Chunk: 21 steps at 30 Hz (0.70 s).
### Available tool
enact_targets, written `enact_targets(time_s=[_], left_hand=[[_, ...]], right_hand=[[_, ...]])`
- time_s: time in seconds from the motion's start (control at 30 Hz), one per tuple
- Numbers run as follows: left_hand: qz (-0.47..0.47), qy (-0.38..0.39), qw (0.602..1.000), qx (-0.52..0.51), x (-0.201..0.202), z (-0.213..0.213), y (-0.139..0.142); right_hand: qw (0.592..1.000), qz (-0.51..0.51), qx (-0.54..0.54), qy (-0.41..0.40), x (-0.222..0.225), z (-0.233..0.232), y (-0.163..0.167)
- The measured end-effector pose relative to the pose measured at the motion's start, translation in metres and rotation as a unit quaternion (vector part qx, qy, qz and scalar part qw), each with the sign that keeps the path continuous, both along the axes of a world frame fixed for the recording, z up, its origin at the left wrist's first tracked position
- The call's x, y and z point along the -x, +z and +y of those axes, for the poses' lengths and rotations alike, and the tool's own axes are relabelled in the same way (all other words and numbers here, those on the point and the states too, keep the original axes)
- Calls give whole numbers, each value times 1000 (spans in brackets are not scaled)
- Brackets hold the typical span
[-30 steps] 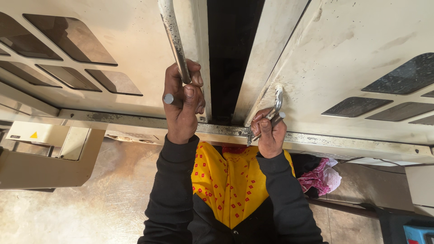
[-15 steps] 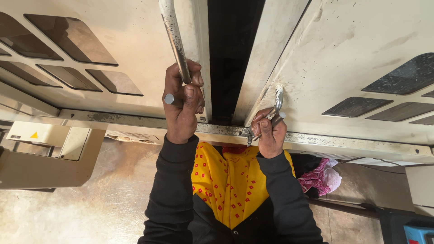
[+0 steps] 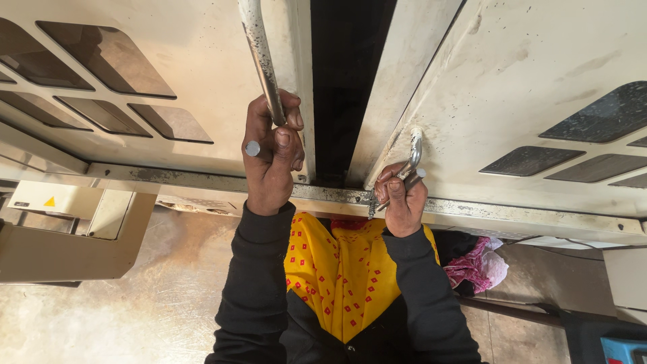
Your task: The person sits and repeatedly measures small cylindrical metal rods using a dial indicator mounted on a stand. They open a machine door, place a rod inside briefly, then close the door and continue measuring additional rods one at a time.
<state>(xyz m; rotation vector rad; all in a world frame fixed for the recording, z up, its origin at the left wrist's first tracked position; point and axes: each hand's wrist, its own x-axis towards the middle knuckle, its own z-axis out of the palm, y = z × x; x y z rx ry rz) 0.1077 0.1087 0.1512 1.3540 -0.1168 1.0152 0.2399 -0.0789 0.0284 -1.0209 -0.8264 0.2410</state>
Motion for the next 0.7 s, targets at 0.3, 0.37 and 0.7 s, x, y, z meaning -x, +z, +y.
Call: enact_targets(time_s=[0.3,0.37,0.7], left_hand=[[-7,-4,1000,13,-2,-1,-2],[-8,-6,1000,14,-2,-2,-2],[-6,-5,1000,9,-1,-2,-1]], right_hand=[[1000,-1,-1,-2,0,1,-1],[1000,4,-2,-1,1,0,0],[1000,8,-3,0,2,0,3]])
